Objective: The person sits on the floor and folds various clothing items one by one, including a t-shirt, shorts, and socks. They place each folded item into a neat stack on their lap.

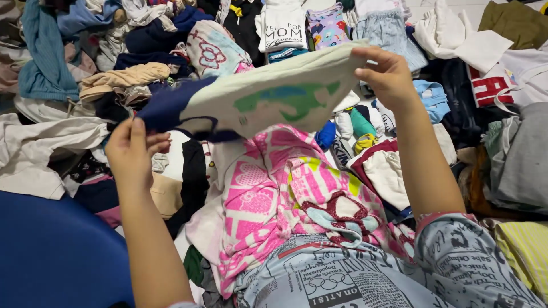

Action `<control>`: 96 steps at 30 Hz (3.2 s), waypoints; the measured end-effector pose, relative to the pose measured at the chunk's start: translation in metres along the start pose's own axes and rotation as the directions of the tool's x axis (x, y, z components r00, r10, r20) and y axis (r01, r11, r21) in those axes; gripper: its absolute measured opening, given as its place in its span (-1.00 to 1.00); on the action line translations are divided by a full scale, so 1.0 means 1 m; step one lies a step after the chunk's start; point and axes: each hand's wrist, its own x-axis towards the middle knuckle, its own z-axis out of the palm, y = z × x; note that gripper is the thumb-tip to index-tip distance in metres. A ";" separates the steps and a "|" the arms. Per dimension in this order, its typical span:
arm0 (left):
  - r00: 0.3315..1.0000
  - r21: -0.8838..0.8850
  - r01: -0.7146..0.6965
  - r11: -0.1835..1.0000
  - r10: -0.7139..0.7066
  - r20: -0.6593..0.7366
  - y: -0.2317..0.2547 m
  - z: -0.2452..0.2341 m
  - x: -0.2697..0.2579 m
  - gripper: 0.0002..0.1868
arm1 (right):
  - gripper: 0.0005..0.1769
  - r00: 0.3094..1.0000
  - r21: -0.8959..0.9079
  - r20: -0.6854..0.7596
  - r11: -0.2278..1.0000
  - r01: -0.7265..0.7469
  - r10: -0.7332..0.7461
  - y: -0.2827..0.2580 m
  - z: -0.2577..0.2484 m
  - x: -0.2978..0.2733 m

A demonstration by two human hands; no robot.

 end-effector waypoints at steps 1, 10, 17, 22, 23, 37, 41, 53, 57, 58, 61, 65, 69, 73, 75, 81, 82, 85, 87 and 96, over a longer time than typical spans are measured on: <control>1.000 0.029 -0.012 0.999 0.012 -0.005 -0.004 -0.003 -0.013 -0.74 | -0.56 1.000 -0.008 0.001 1.000 0.022 -0.022 -0.002 -0.003 -0.008; 0.930 0.180 0.368 0.912 -0.366 -0.045 -0.156 -0.047 -0.220 -0.72 | -0.37 0.845 -0.313 -0.025 0.798 -0.515 0.535 0.055 -0.022 -0.172; 0.870 0.018 0.490 0.871 -0.488 -0.069 -0.212 -0.038 -0.293 -0.73 | -0.35 0.772 -0.007 -0.079 0.774 -0.633 0.630 0.093 -0.011 -0.258; 0.918 -0.052 0.395 0.917 -0.393 0.055 -0.204 -0.036 -0.282 -0.69 | 0.02 0.845 0.114 -0.101 0.850 -0.514 0.525 0.096 0.007 -0.255; 0.893 -0.048 0.450 0.892 -0.448 0.046 -0.201 -0.035 -0.280 -0.67 | 0.15 0.855 0.112 -0.125 0.864 -0.492 0.503 0.095 0.011 -0.253; 0.958 0.320 0.247 0.915 -0.279 0.058 -0.192 -0.012 -0.292 -0.73 | -0.02 0.824 0.067 -0.174 0.841 -0.537 0.540 0.097 0.021 -0.255; 0.928 0.147 0.297 0.944 -0.321 0.191 -0.184 -0.034 -0.288 -0.75 | -0.18 0.872 0.201 -0.195 0.889 -0.412 0.449 0.100 0.006 -0.258; 0.874 -0.074 0.480 0.874 -0.469 0.125 -0.182 -0.037 -0.281 -0.78 | -0.76 0.807 -0.365 -0.169 0.725 -0.584 0.566 0.067 0.031 -0.237; 0.865 -0.019 0.492 0.871 -0.485 0.129 -0.184 -0.033 -0.277 -0.81 | -0.80 0.985 -0.749 0.129 0.662 0.019 0.118 -0.010 0.096 -0.197; 0.868 -0.007 0.488 0.873 -0.484 0.113 -0.186 -0.030 -0.276 -0.81 | -0.79 0.978 -0.567 0.188 0.823 0.033 0.091 -0.032 0.115 -0.190; 0.878 0.031 0.470 0.882 -0.471 0.085 -0.190 -0.023 -0.274 -0.80 | -0.80 0.876 -0.047 0.475 0.992 0.118 -0.082 -0.093 0.163 -0.188; 0.886 0.057 0.452 0.890 -0.456 0.087 -0.194 -0.024 -0.274 -0.81 | -0.80 0.734 0.313 0.620 0.945 0.092 -0.277 -0.113 0.195 -0.193; 0.864 0.088 0.496 0.864 -0.502 0.052 -0.201 -0.031 -0.273 -0.78 | -0.80 0.725 0.383 0.611 0.920 0.080 -0.318 -0.099 0.187 -0.188; 0.886 0.132 0.449 0.884 -0.460 0.065 -0.215 -0.034 -0.282 -0.79 | -0.80 0.745 0.343 0.616 0.938 0.041 -0.258 -0.099 0.199 -0.201; 0.876 0.135 0.469 0.873 -0.479 0.060 -0.218 -0.034 -0.280 -0.80 | -0.80 0.760 0.284 0.616 0.959 0.028 -0.205 -0.095 0.210 -0.199; 0.880 -0.058 0.468 0.882 -0.460 0.115 -0.205 -0.029 -0.276 -0.70 | -0.79 0.916 -0.288 0.356 0.954 -0.081 0.186 -0.030 0.165 -0.175; 0.888 -0.082 0.454 0.887 -0.442 0.127 -0.200 -0.029 -0.276 -0.63 | -0.79 0.931 -0.414 0.264 0.901 -0.127 0.253 -0.015 0.151 -0.173; 0.903 -0.121 0.419 0.900 -0.398 0.162 -0.182 -0.027 -0.278 -0.40 | -0.75 0.931 -0.687 0.070 0.694 -0.216 0.359 0.019 0.114 -0.188; 0.906 -0.105 0.403 0.909 -0.380 0.187 -0.167 -0.025 -0.277 -0.25 | -0.65 0.920 -0.767 0.021 0.597 -0.236 0.391 0.031 0.089 -0.203; 0.972 0.449 0.116 0.886 -0.194 0.132 -0.099 0.006 -0.258 -0.68 | -0.60 0.931 -0.774 -0.111 0.557 -0.299 0.347 0.073 0.054 -0.238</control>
